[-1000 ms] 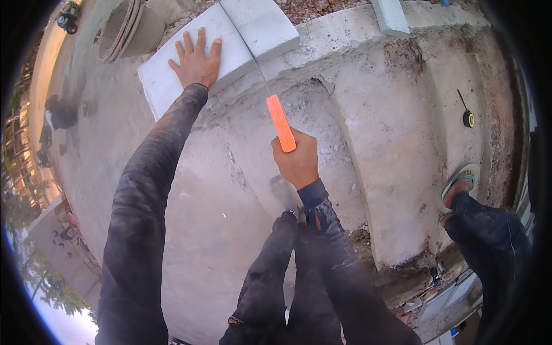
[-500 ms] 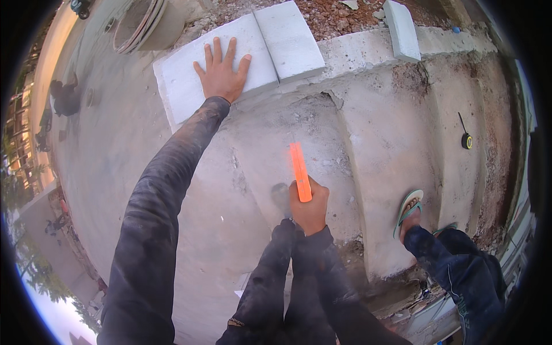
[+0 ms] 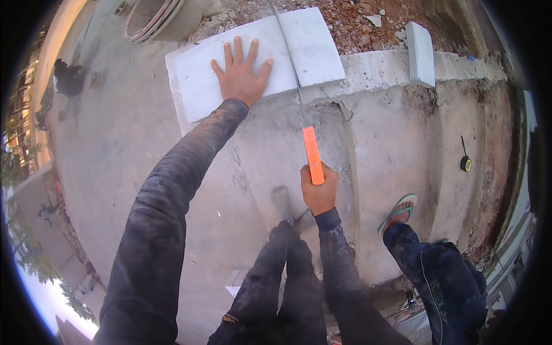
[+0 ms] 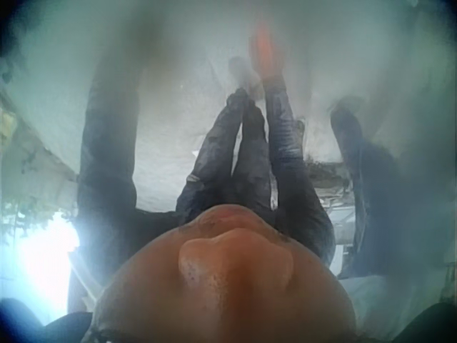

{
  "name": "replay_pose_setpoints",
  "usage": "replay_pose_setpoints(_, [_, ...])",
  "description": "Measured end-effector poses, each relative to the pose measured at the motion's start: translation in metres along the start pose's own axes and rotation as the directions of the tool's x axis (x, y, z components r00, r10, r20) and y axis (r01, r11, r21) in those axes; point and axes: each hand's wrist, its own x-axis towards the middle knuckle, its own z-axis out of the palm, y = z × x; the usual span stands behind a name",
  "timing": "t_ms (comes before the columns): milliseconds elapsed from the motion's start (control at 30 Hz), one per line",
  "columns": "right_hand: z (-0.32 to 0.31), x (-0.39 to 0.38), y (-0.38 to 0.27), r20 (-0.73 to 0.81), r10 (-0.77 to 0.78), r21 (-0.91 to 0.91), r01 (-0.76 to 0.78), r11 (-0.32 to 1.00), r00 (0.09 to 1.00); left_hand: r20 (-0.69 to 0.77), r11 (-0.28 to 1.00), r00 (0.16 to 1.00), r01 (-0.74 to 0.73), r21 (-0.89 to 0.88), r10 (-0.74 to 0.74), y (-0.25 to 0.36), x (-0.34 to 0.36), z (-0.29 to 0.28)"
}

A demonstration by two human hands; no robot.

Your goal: The person measures a white rectangular tile with a tape measure and marks it with a pen. They then use a hand saw to cut the tile along the marked line. After cutting, the person walks around the construction site and returns to the tile to inspect the cut.

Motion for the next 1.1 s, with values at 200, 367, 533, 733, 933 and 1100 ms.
replay_pose_setpoints(200, [-0.010,-0.057,0.015,-0.040,0.010,0.026,-0.009,1.000,0.999,0.051,1.000,0.998,0.030,-0.001,-0.029,-0.011,-0.012,-0.003])
replay_pose_setpoints(367, [-0.005,-0.028,0.020,0.006,-0.006,0.044,0.006,0.999,1.000,-0.006,1.000,1.000,-0.003,-0.004,0.003,-0.007,-0.003,-0.003])
replay_pose_setpoints(533, [0.005,-0.020,0.019,-0.040,-0.024,0.086,0.027,0.996,0.999,-0.013,1.000,1.000,0.005,-0.018,-0.005,-0.014,-0.003,-0.002])
replay_pose_setpoints(733, [-0.004,-0.075,0.033,-0.080,-0.003,0.095,0.010,0.995,0.997,0.010,0.999,1.000,0.022,-0.031,-0.022,-0.009,-0.008,0.001])
replay_pose_setpoints(933, [0.005,-0.007,0.017,-0.058,-0.061,0.078,0.065,0.995,0.996,0.030,1.000,0.999,-0.018,-0.023,0.019,-0.014,0.004,0.006])
replay_pose_setpoints(1100, [0.010,-0.009,0.017,-0.043,-0.075,0.064,0.078,0.995,0.996,-0.012,0.988,0.988,0.155,0.012,-0.155,-0.049,0.085,0.014])
